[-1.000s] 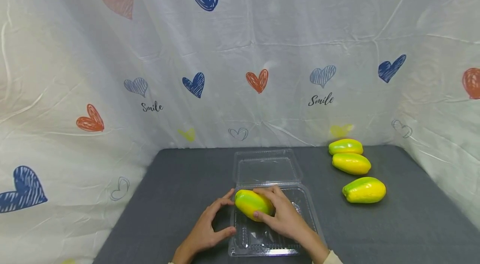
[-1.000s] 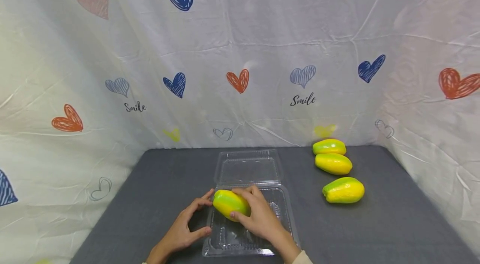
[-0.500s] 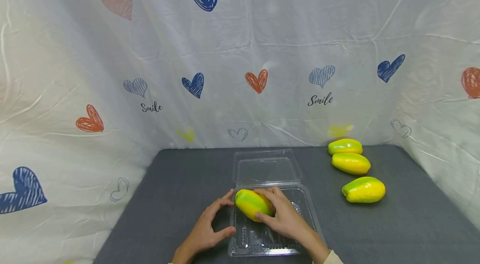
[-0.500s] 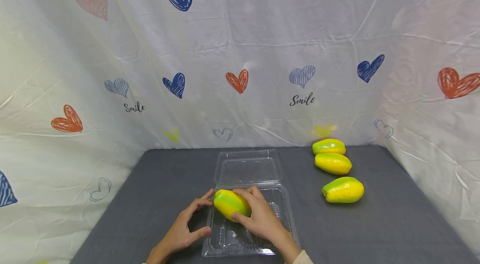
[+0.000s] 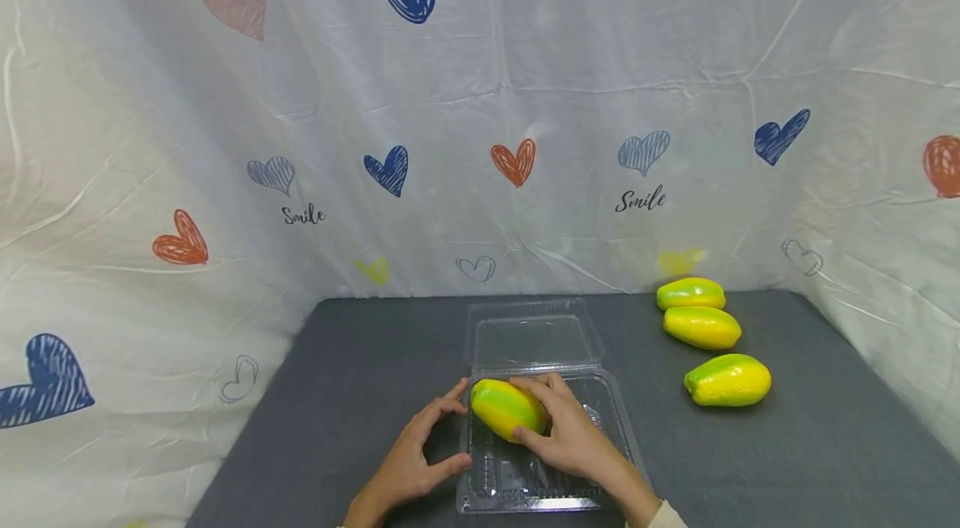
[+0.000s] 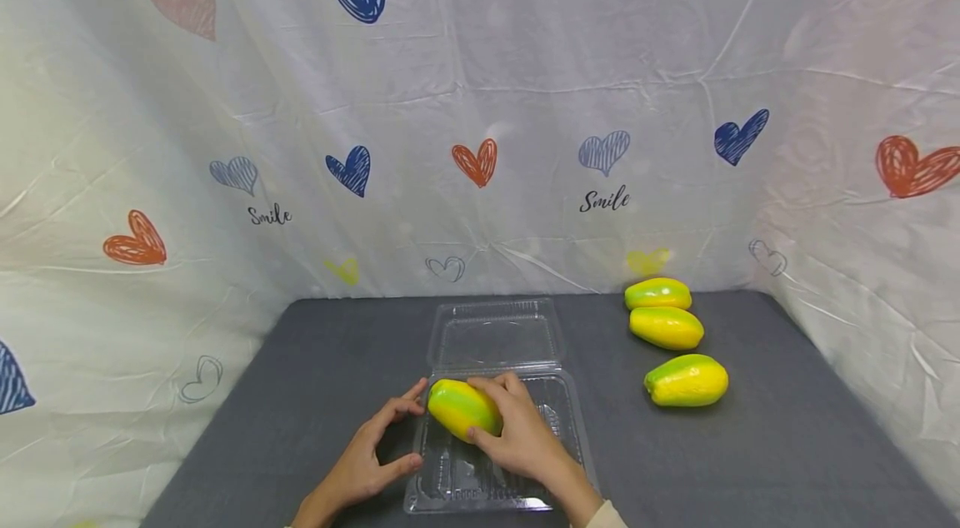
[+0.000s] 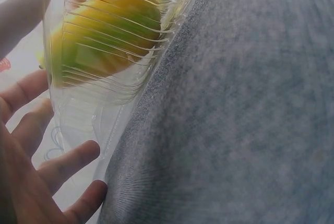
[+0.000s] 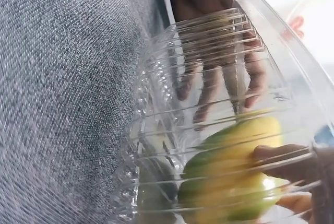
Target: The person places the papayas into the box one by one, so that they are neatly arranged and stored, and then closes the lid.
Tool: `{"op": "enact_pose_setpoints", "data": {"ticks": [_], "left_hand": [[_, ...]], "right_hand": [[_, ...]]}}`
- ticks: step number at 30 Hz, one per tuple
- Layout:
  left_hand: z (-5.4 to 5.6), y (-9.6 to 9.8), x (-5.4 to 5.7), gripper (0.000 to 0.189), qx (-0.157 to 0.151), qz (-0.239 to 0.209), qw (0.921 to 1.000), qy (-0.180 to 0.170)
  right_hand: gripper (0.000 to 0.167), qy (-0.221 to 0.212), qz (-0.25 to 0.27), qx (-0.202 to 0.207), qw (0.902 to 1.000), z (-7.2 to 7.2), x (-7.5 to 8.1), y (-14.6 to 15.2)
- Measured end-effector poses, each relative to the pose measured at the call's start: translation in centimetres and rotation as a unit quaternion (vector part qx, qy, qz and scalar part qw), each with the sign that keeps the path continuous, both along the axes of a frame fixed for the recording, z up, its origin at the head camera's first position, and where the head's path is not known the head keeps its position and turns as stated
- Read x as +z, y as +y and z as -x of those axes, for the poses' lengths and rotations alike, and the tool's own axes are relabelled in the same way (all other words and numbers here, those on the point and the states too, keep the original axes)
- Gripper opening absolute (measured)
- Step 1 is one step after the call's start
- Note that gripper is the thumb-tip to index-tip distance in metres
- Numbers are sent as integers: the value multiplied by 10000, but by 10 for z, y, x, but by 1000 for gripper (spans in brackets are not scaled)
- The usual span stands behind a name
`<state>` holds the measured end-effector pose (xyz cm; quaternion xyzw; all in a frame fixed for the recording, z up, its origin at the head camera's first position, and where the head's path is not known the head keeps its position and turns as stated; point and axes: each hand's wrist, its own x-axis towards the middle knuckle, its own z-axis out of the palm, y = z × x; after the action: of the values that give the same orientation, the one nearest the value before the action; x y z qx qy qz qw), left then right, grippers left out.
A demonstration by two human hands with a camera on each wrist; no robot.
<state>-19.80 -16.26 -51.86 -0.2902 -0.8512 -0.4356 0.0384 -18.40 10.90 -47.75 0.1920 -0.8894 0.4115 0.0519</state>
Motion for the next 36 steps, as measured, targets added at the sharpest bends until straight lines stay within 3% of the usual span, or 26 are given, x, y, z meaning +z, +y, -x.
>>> {"op": "enact_pose_setpoints", "data": {"ticks": [11,36], "left_hand": [[-3,-1,1,51,-99,-139,9997,-161],[0,0,-2,54,-64,-31,10000,12]], "right_hand": [[61,-42,87,97,9999,1,-1,1],[65,-208,226,232,9993,1,4,3]]}}
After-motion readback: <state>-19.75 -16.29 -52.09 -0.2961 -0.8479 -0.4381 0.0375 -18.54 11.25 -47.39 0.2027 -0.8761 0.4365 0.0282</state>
